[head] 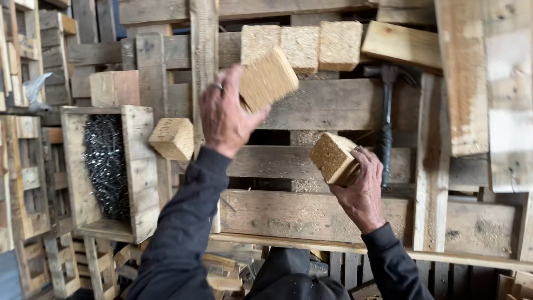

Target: The person assembles small wooden blocks into a structure on a wooden pallet. They pick up blocks from a yellow crate, place them on the pallet, and use a hammer to drive nails into the blocks to secure them. The person also handles loose planks and nails during the process.

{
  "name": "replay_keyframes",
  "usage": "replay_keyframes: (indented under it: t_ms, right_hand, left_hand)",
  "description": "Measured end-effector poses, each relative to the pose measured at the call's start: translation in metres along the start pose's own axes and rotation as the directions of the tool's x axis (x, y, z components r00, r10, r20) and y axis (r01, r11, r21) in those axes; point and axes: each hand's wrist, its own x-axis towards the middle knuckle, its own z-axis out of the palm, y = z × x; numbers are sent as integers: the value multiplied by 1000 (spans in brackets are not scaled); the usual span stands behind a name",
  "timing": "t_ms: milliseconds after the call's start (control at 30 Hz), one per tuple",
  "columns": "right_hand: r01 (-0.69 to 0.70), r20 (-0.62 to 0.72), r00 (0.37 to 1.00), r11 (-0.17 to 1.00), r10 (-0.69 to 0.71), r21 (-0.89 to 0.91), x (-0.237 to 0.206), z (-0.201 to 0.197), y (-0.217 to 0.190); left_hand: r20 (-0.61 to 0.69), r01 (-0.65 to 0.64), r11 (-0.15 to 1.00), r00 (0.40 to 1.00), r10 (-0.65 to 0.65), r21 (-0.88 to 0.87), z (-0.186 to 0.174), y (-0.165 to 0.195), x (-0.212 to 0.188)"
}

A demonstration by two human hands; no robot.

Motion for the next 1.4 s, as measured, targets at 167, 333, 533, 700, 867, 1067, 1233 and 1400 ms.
replay_keyframes:
  t_ms: [167, 333, 533, 700, 867, 1067, 1233, 1400]
  right_hand:
    - [81, 1, 997, 981, -82, -174, 51, 16, -5]
    - [125, -84, 983, 932, -163, -340, 77, 37, 7]
    - [237, 93, 971, 868, -219, -436, 99, 53, 6]
    - [198, 118, 979, 915, -166, -351, 104, 51, 0]
    - [247, 130, 968, 914, -216, -322, 108, 53, 5]
    - [242, 81, 970, 924, -228, -297, 95, 63, 25]
    - [303, 114, 953, 903, -282, -305, 78, 58, 33]
    - [266, 121, 963, 931, -243, -251, 84, 55, 32]
  left_hand:
    - [-125, 262, 962, 960, -251, 81, 1, -90, 83]
    - [-151, 302, 932, 949, -276, 200, 27, -141, 119]
    - [19, 433, 852, 889, -458, 293, 96, -133, 106]
    - [86, 413, 863, 887, -454, 292, 105, -152, 90]
    - [89, 218, 942, 965, -248, 256, 59, -164, 130]
    - [417, 632, 685, 767, -487, -363, -38, -134, 149]
    - [409, 434, 122, 893, -186, -893, 7, -34, 127]
    - [393, 416, 73, 893, -220, -906, 86, 62, 130]
